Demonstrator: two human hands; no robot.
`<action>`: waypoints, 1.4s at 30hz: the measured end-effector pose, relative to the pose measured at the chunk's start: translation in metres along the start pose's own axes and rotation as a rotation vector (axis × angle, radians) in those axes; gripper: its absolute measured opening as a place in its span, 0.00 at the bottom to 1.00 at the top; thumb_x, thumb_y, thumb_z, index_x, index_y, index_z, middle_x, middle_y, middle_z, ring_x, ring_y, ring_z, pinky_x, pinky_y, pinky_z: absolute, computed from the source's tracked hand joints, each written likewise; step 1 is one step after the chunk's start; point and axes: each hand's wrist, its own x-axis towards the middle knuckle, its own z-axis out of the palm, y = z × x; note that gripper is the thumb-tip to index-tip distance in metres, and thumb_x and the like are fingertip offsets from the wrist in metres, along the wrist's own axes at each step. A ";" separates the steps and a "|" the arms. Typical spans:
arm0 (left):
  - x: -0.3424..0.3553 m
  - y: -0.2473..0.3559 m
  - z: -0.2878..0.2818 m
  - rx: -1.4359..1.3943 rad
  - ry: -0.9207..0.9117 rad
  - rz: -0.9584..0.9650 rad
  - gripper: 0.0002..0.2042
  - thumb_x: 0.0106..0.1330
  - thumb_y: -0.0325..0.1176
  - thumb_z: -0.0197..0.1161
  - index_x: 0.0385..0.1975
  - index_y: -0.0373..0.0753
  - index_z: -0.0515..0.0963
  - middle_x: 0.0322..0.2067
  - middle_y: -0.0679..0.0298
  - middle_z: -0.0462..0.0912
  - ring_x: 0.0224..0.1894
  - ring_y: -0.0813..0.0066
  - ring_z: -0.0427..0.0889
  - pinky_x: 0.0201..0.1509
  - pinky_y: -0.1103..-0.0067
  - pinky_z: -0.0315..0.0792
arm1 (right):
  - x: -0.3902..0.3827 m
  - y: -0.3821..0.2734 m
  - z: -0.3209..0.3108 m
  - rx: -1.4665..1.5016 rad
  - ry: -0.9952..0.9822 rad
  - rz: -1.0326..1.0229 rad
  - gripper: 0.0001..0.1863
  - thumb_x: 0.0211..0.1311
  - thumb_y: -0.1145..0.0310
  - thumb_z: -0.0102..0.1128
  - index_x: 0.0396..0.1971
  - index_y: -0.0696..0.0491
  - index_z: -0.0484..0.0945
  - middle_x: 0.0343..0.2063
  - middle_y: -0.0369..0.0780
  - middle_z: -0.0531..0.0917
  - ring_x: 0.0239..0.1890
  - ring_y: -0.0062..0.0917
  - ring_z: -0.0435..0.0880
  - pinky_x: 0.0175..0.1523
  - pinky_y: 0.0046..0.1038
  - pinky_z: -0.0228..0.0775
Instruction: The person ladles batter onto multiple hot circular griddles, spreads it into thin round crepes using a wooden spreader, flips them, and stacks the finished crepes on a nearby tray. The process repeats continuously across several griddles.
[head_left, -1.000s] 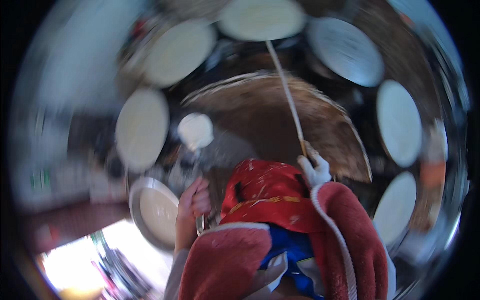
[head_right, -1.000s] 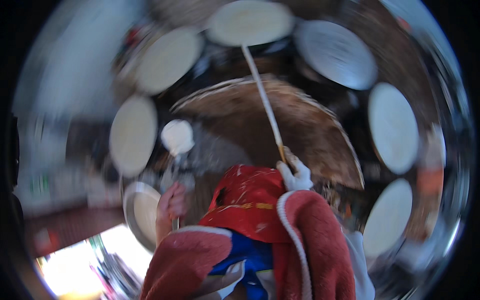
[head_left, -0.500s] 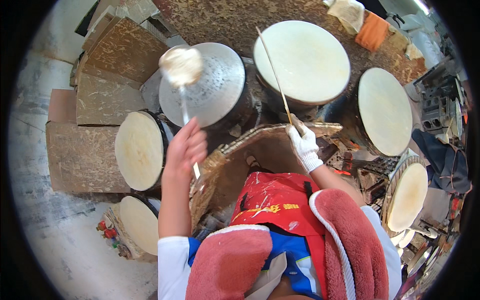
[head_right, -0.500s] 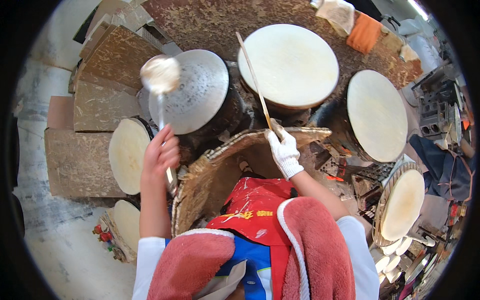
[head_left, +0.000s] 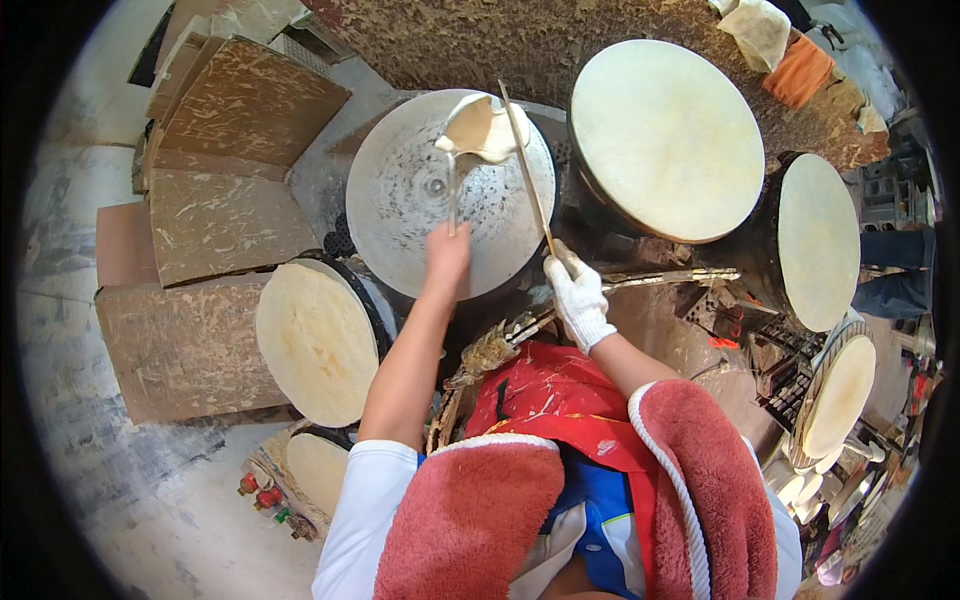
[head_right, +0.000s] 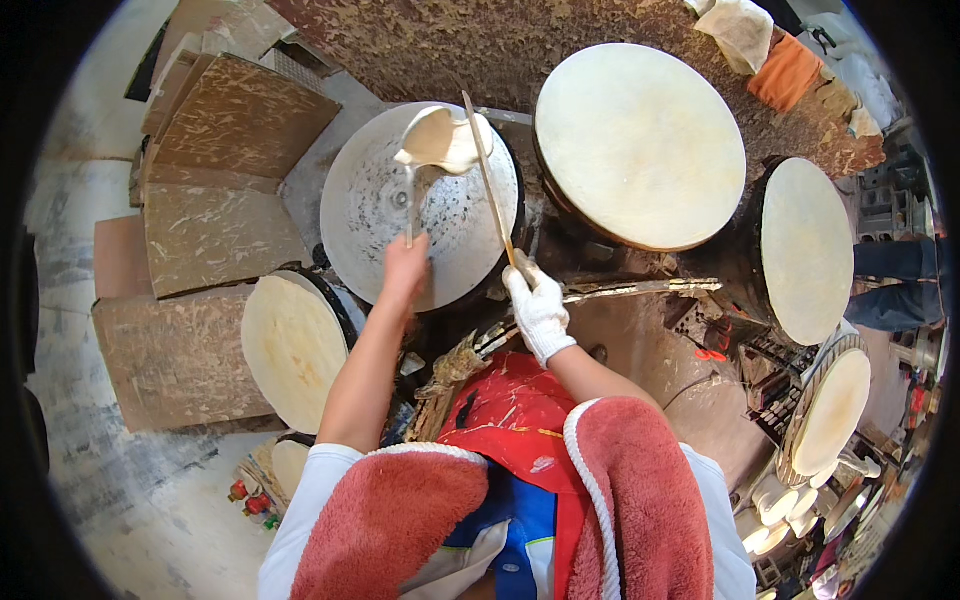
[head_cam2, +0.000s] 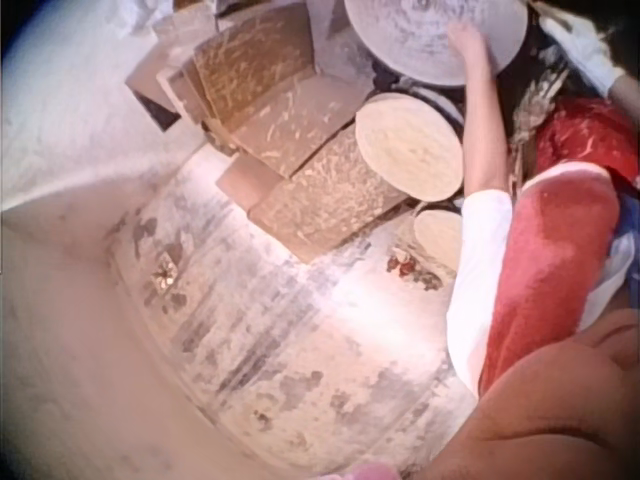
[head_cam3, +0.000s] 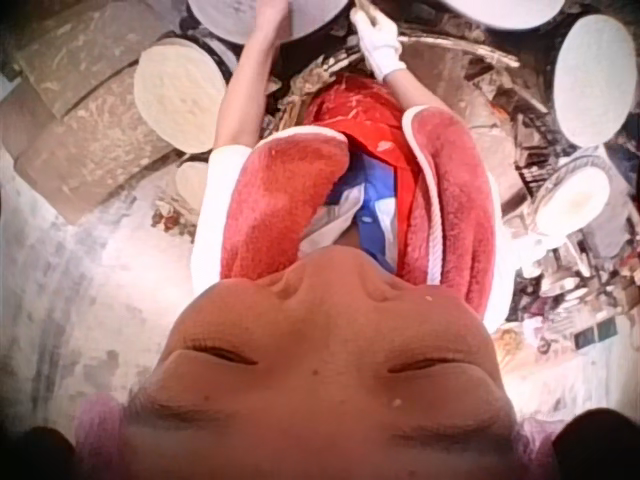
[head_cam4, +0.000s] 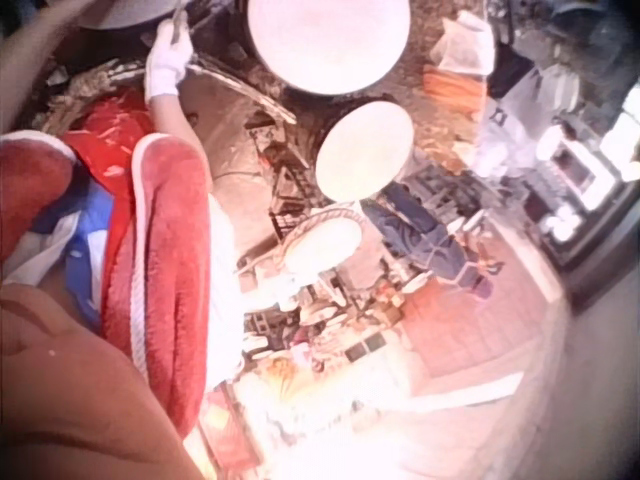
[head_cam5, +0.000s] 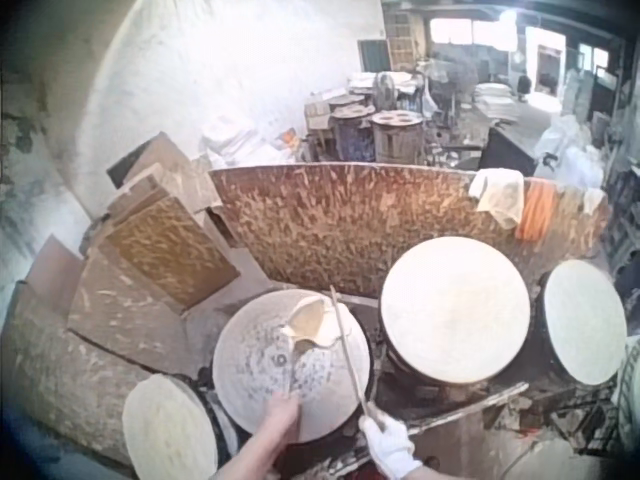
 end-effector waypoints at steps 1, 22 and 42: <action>0.003 -0.007 -0.017 0.281 0.141 0.259 0.13 0.65 0.39 0.58 0.30 0.33 0.73 0.21 0.47 0.78 0.21 0.49 0.78 0.25 0.62 0.70 | 0.002 -0.004 -0.003 0.021 -0.033 -0.022 0.24 0.65 0.65 0.58 0.58 0.62 0.71 0.56 0.46 0.77 0.59 0.27 0.74 0.65 0.25 0.61; -0.047 0.036 -0.153 -1.587 -0.801 -0.226 0.16 0.77 0.41 0.40 0.23 0.49 0.62 0.08 0.78 0.50 0.06 0.87 0.48 0.07 0.85 0.48 | 0.015 -0.039 0.078 -0.274 0.037 -0.089 0.24 0.62 0.63 0.55 0.55 0.60 0.74 0.46 0.46 0.84 0.47 0.26 0.81 0.54 0.24 0.69; -0.123 0.000 -0.199 -1.658 -0.472 -0.053 0.15 0.78 0.41 0.39 0.25 0.46 0.59 0.09 0.77 0.53 0.06 0.86 0.49 0.09 0.84 0.52 | 0.086 -0.087 0.070 -0.792 -0.175 -0.293 0.23 0.61 0.57 0.56 0.53 0.51 0.77 0.42 0.51 0.83 0.45 0.42 0.82 0.53 0.33 0.72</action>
